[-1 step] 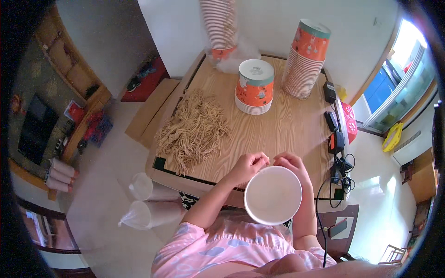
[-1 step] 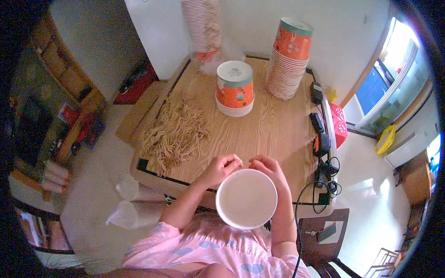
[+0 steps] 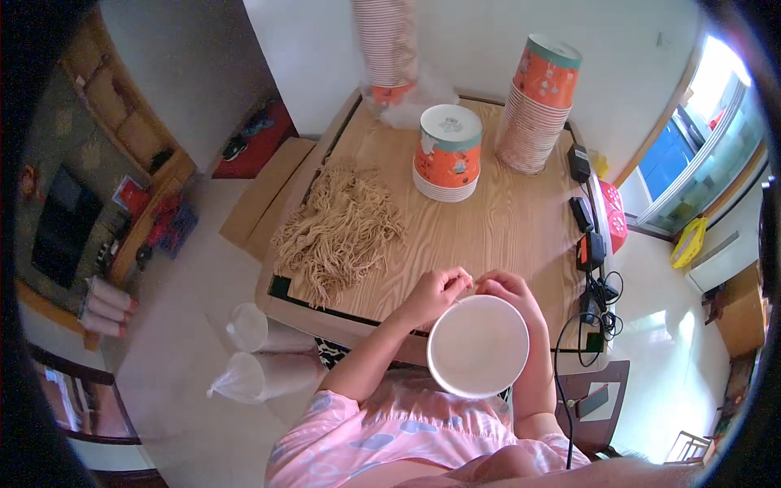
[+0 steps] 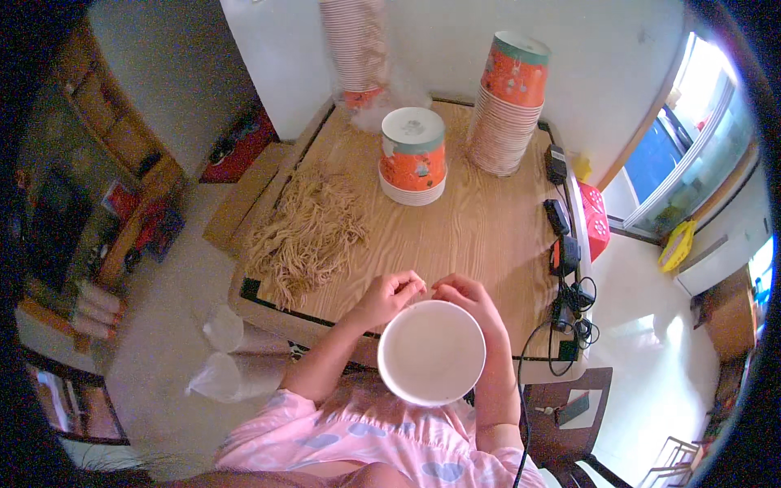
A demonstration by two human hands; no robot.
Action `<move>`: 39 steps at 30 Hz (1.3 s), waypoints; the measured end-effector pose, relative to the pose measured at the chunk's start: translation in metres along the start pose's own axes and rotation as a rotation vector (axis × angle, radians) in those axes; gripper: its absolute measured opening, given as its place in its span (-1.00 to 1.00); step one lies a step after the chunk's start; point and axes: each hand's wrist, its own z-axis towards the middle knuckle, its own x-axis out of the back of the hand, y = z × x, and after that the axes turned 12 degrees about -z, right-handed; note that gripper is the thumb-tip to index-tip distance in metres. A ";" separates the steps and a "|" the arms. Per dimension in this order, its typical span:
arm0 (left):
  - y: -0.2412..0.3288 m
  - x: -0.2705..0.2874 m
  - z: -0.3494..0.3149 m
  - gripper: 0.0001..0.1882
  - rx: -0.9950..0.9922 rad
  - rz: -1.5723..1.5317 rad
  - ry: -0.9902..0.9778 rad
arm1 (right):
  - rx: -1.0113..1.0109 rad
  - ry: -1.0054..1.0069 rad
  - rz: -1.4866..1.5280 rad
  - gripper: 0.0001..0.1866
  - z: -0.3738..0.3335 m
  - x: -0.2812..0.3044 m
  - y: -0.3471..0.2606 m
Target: Attaching string handles to paper bowls and organizing them for shipment.
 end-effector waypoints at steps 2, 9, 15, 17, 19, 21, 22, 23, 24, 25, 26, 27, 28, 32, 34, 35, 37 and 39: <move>0.004 0.000 0.000 -0.81 0.030 0.043 0.027 | -0.055 -0.176 -0.044 -0.80 0.006 -0.001 0.002; -0.006 -0.003 0.006 -0.80 -0.157 0.047 0.093 | -0.062 -0.272 -0.118 -0.82 0.018 -0.009 -0.009; -0.012 -0.005 0.009 -0.77 -0.150 -0.115 0.148 | -0.048 -0.177 -0.051 -0.87 0.026 -0.007 0.003; -0.015 0.000 0.009 -0.73 -0.082 -0.146 0.159 | -0.029 -0.150 -0.079 -0.88 0.029 -0.003 0.008; -0.023 0.011 0.008 -0.66 -0.028 -0.247 0.001 | -0.006 -0.118 -0.103 -0.89 0.029 -0.002 0.010; -0.030 0.020 0.005 -0.65 0.013 -0.305 -0.036 | 0.025 -0.076 -0.114 -0.89 0.029 -0.002 0.010; -0.033 0.022 0.005 -0.64 0.055 -0.361 -0.075 | 0.026 -0.077 -0.115 -0.89 0.029 -0.002 0.012; -0.035 0.023 0.005 -0.64 0.053 -0.360 -0.074 | 0.035 -0.091 -0.080 -0.89 0.030 -0.001 0.014; -0.034 0.023 0.005 -0.66 0.023 -0.351 -0.064 | 0.044 -0.104 -0.044 -0.89 0.031 0.000 0.016; -0.032 0.024 0.005 -0.68 -0.008 -0.342 -0.054 | 0.046 -0.105 -0.043 -0.89 0.031 -0.001 0.016; -0.030 0.024 0.004 -0.68 -0.008 -0.340 -0.054 | 0.034 -0.092 -0.045 -0.89 0.032 -0.002 0.015; -0.019 0.022 0.003 -0.74 0.019 -0.342 -0.062 | 0.022 -0.076 -0.048 -0.89 0.032 -0.002 0.015; -0.013 0.021 0.003 -0.78 0.046 -0.345 -0.072 | 0.024 -0.073 -0.047 -0.89 0.032 -0.002 0.015; -0.018 0.017 0.006 -0.79 0.070 -0.419 -0.113 | 0.005 -0.062 -0.010 -0.88 0.038 -0.001 0.021; -0.023 0.019 0.011 -0.77 0.031 -0.366 -0.219 | 0.005 -0.066 -0.017 -0.87 0.041 0.000 0.026; -0.028 0.019 0.013 -0.77 0.029 -0.365 -0.221 | -0.001 -0.096 -0.002 -0.87 0.042 0.000 0.027; -0.037 0.021 0.018 -0.78 -0.012 -0.283 -0.272 | -0.004 -0.130 0.010 -0.87 0.045 -0.002 0.025; -0.045 0.016 0.020 -0.79 -0.019 -0.320 -0.237 | -0.017 -0.104 0.048 -0.87 0.045 -0.004 0.023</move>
